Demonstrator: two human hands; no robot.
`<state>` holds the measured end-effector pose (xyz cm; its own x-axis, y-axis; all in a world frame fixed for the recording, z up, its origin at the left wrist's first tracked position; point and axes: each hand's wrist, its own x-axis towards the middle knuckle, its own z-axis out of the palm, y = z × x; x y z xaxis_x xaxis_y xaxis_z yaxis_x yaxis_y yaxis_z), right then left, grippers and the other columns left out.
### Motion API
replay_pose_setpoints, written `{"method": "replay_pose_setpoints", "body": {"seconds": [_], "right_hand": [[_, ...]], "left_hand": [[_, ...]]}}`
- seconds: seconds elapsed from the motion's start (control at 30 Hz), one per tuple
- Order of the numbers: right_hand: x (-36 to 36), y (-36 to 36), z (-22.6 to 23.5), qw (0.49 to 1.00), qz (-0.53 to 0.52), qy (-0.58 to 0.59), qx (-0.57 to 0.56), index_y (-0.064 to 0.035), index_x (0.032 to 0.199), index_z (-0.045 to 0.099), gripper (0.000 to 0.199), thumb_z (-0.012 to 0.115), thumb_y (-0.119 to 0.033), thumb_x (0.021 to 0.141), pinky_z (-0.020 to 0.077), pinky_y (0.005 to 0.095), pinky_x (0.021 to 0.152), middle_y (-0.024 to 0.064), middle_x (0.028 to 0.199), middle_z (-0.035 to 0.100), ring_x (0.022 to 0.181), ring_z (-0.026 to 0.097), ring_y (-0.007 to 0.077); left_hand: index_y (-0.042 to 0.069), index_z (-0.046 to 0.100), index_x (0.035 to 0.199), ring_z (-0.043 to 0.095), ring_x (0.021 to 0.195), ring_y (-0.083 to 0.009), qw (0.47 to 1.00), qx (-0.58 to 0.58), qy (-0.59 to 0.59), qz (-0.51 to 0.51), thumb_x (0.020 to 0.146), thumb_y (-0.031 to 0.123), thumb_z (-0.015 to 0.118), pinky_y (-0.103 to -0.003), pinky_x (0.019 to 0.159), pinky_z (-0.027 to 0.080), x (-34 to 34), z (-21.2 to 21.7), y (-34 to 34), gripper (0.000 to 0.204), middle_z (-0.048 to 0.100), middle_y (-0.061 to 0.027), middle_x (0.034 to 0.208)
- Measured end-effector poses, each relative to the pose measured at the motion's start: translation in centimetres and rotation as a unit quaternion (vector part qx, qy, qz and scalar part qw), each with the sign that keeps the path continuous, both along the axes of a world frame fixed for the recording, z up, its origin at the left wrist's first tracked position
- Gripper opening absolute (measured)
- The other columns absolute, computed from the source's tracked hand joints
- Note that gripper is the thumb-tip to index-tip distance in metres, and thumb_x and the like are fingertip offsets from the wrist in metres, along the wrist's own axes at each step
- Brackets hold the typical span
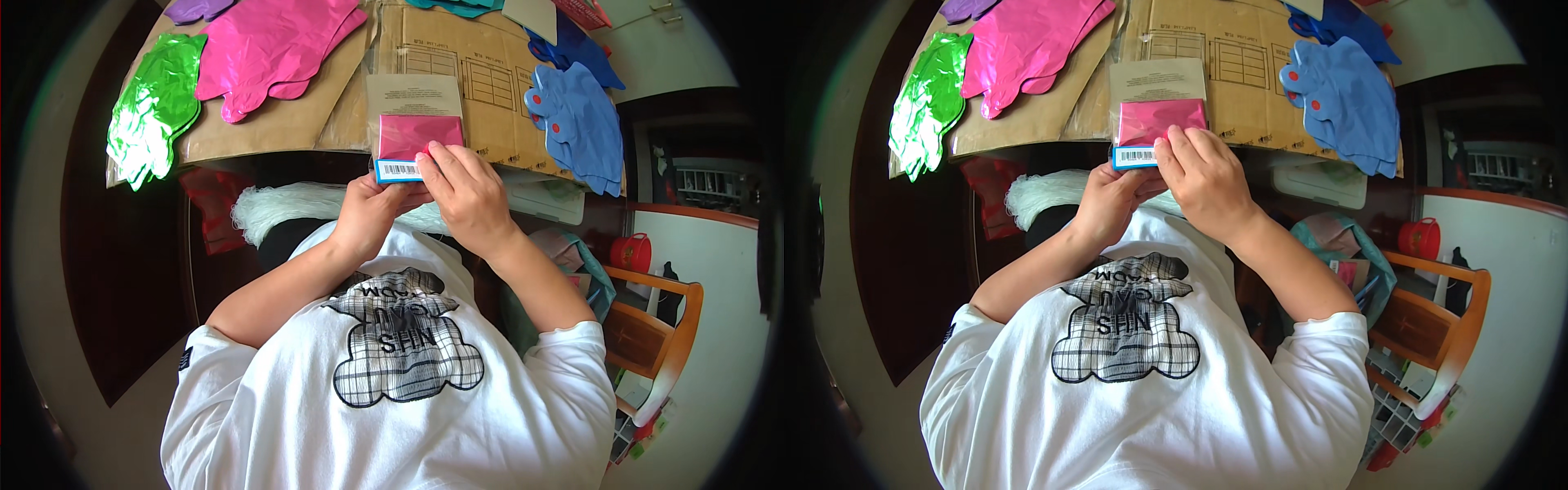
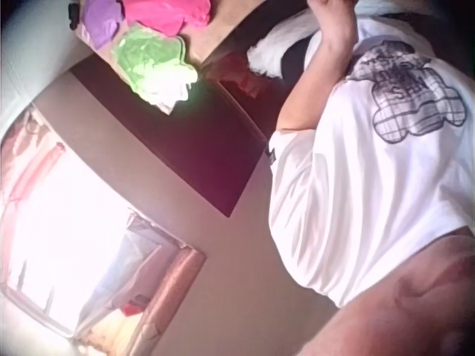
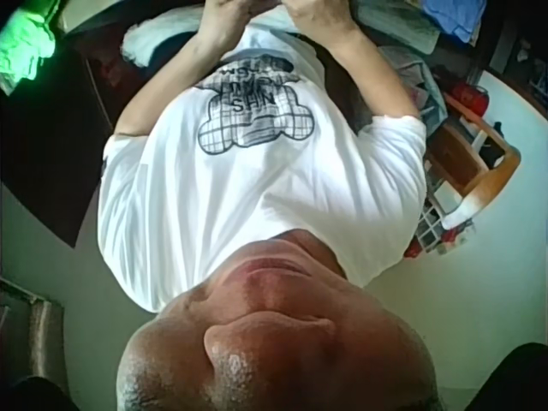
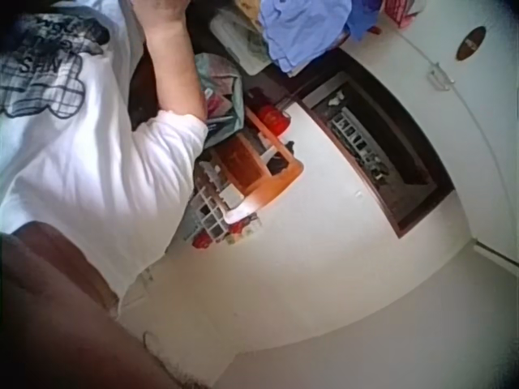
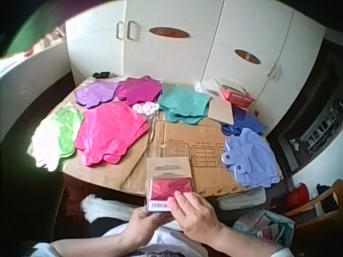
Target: Folding colorful plastic sheets and inserting them into plastic bags with cardboard backing using wooden sticks to assist.
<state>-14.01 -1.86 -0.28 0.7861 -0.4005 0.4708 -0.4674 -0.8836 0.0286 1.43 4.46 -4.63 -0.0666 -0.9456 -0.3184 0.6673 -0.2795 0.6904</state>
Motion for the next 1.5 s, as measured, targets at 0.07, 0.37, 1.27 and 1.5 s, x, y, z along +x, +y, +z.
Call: {"method": "replay_pose_setpoints", "body": {"seconds": [0.07, 0.37, 1.27, 1.5], "right_hand": [[0.3, 0.1, 0.7, 1.0, -0.006, 0.026, -0.011, 0.0027, 0.109, 0.064, 0.032, 0.057, -0.01, 0.081, 0.0513, 0.0375, 0.077, 0.0178, 0.103, 0.063, 0.086, 0.059, 0.0279], [0.4, -0.3, 1.1, 0.996, 0.003, 0.082, -0.03, -0.009, 0.125, 0.062, 0.046, 0.059, -0.013, 0.079, 0.051, 0.0362, 0.075, 0.0157, 0.107, 0.063, 0.086, 0.058, 0.0259], [2.1, -0.2, 0.5, 0.996, -0.007, 0.081, -0.046, 0.0042, 0.121, 0.058, 0.043, 0.056, -0.012, 0.081, 0.0505, 0.0397, 0.081, 0.0244, 0.111, 0.06, 0.09, 0.057, 0.0314], [1.8, -0.5, -0.3, 0.999, 0.024, 0.018, -0.039, 0.0066, 0.114, 0.059, 0.038, 0.057, -0.011, 0.08, 0.051, 0.042, 0.085, 0.0244, 0.112, 0.061, 0.094, 0.058, 0.0317]], "left_hand": [[-0.002, 0.063, 0.112, 0.067, 0.097, -0.0212, 1.0, -0.001, 0.001, 0.004, 0.097, 0.003, 0.049, -0.035, 0.092, 0.054, 0.0, -0.1, 0.1, 0.021, 0.068, -0.0128, 0.106], [0.0, 0.061, 0.114, 0.066, 0.1, -0.0202, 1.0, 0.015, 0.016, 0.007, 0.094, 0.003, 0.051, -0.036, 0.093, 0.052, 0.7, -0.3, 0.1, 0.022, 0.067, -0.0112, 0.107], [0.0, 0.058, 0.115, 0.062, 0.107, -0.0214, 0.992, -0.033, 0.073, 0.093, 0.096, 0.007, 0.049, -0.038, 0.101, 0.045, 1.3, -0.7, 0.6, 0.022, 0.065, -0.0109, 0.113], [0.002, 0.061, 0.113, 0.062, 0.101, -0.017, 0.992, 0.022, 0.095, 0.076, 0.094, 0.005, 0.054, -0.033, 0.095, 0.048, 0.7, -0.3, 0.2, 0.021, 0.065, -0.007, 0.11]]}}
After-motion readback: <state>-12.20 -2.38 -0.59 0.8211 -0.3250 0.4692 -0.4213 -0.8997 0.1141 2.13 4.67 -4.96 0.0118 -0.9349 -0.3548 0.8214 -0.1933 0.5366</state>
